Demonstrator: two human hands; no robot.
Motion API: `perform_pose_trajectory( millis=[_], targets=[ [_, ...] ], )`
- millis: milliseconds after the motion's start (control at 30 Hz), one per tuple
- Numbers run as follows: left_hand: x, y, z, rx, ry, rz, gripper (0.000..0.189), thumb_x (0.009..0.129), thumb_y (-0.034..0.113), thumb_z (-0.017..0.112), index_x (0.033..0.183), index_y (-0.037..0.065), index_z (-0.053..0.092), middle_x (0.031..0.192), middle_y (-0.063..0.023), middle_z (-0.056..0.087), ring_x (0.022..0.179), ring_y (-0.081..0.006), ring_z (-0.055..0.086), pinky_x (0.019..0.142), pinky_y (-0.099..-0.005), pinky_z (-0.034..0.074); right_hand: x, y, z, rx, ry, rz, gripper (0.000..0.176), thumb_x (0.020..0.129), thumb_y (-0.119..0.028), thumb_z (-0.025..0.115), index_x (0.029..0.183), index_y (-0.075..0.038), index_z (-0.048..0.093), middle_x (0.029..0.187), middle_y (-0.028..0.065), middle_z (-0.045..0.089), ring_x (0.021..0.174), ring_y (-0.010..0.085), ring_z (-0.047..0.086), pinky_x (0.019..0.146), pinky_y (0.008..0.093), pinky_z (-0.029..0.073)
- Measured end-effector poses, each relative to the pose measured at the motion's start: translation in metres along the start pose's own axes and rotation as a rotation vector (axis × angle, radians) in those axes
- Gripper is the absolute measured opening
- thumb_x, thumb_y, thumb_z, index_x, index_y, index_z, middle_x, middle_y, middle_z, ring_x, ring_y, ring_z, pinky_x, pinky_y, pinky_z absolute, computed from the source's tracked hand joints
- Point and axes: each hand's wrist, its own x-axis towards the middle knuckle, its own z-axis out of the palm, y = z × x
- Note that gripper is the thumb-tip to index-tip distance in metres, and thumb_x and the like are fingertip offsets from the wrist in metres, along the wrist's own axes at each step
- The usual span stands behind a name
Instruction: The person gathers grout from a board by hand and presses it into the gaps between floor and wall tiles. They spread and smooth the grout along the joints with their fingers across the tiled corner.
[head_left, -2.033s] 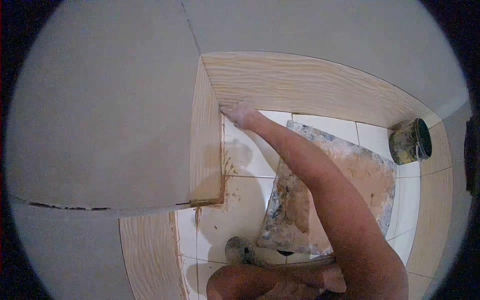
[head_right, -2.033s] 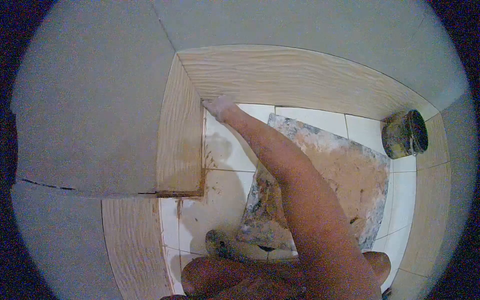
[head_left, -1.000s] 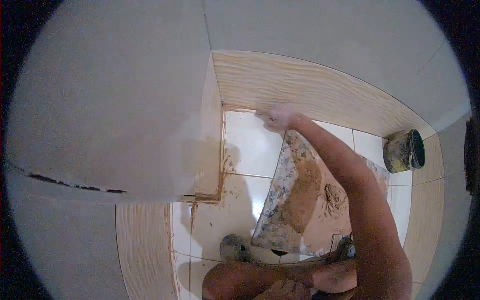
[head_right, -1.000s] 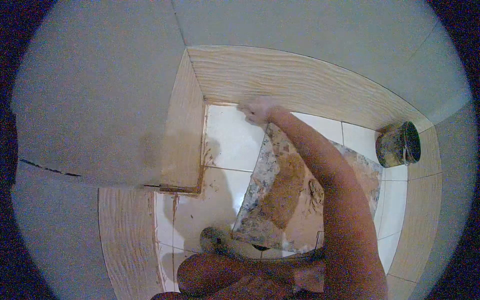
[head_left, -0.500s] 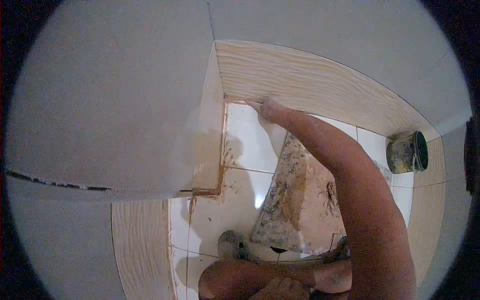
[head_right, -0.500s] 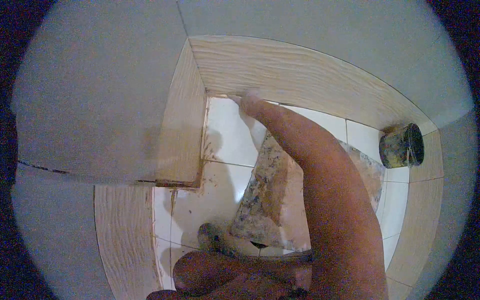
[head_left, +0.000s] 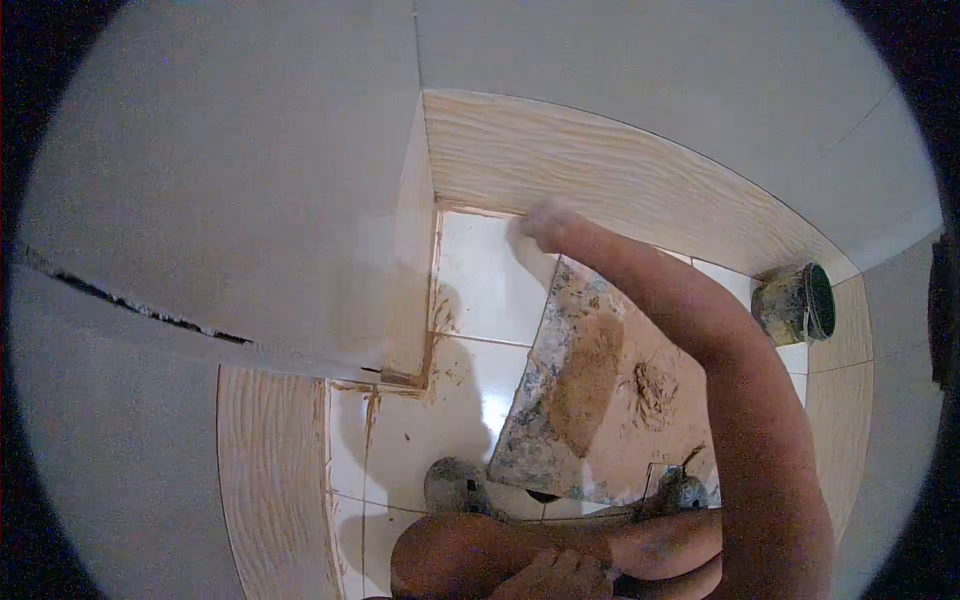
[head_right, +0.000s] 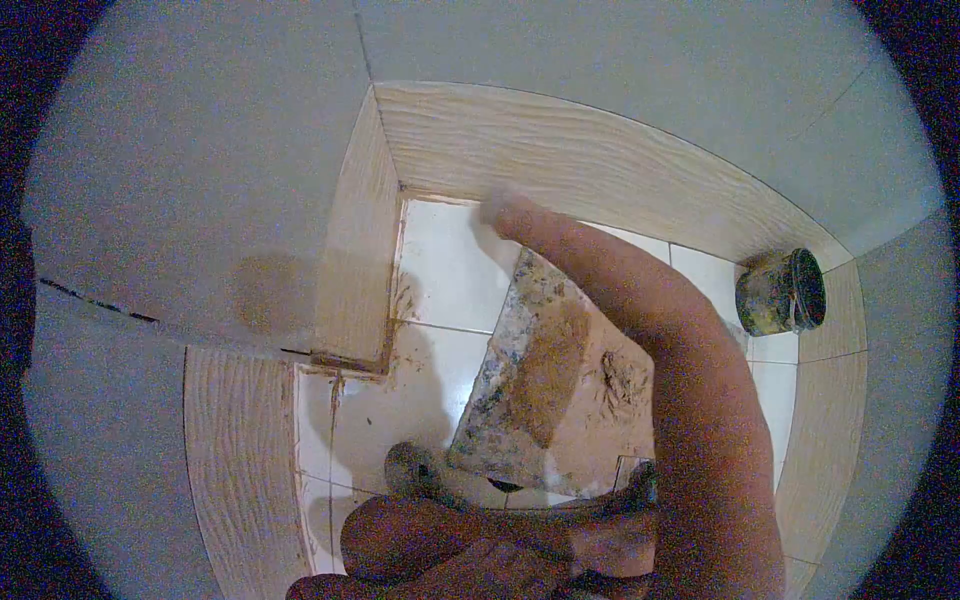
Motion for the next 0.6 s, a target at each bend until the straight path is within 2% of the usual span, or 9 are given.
perform_pose_trajectory(
  millis=[67,133,167,233,400,600],
  targets=[
    [0.011,0.003,-0.002,0.006,-0.004,0.023,0.028,0.086,0.022,0.052,0.108,0.005,0.057,0.095,-0.0166,0.056,0.091,-0.0304,0.056,0.080,-0.0438,0.047,0.038,-0.031,-0.019,0.124,0.240,-0.009,0.045,0.084,-0.015,0.056,0.129,-0.018,0.051,0.102,0.0158,0.064,0.091,0.0308,0.062,0.074,0.0445,0.049],
    [0.029,0.008,-0.006,0.010,0.002,0.052,0.029,0.086,0.022,0.052,0.108,0.005,0.057,0.094,-0.0167,0.056,0.091,-0.0305,0.056,0.080,-0.0438,0.047,0.065,-0.082,-0.096,-0.119,-0.242,0.191,0.071,0.078,-0.009,0.058,0.142,-0.017,0.028,0.081,0.0116,0.065,0.076,0.0278,0.065,0.061,0.0413,0.049],
    [0.039,0.011,-0.009,0.010,0.009,0.068,0.029,0.086,0.022,0.052,0.108,0.005,0.057,0.094,-0.0167,0.056,0.091,-0.0305,0.056,0.080,-0.0438,0.047,0.075,-0.090,-0.096,-0.119,-0.237,0.188,0.071,0.078,-0.009,0.058,0.142,-0.017,0.028,0.081,0.0116,0.065,0.076,0.0278,0.065,0.061,0.0413,0.049],
    [0.057,0.018,-0.012,0.008,0.027,0.088,0.029,0.085,0.023,0.052,0.108,0.005,0.057,0.094,-0.0167,0.056,0.091,-0.0306,0.056,0.080,-0.0438,0.047,0.090,-0.097,-0.088,-0.139,-0.302,0.180,0.074,0.084,-0.011,0.054,0.146,-0.019,0.014,0.080,0.0126,0.066,0.070,0.0277,0.066,0.057,0.0406,0.048],
    [0.065,0.017,-0.015,-0.008,0.035,0.096,0.029,0.085,0.023,0.052,0.108,0.005,0.057,0.094,-0.0168,0.056,0.090,-0.0308,0.056,0.080,-0.0438,0.047,0.105,-0.090,-0.066,-0.162,-0.370,0.192,0.072,0.088,-0.014,0.051,0.147,-0.020,0.011,0.084,0.0112,0.067,0.071,0.0255,0.066,0.058,0.0382,0.049],
    [0.026,0.003,-0.012,-0.010,0.026,0.018,0.029,0.085,0.023,0.053,0.107,0.005,0.057,0.094,-0.0169,0.055,0.090,-0.0310,0.056,0.080,-0.0438,0.047,0.107,-0.073,-0.044,-0.172,-0.405,0.194,0.072,0.088,-0.014,0.051,0.147,-0.019,0.009,0.089,0.0129,0.067,0.073,0.0271,0.066,0.061,0.0386,0.050]
  ],
)
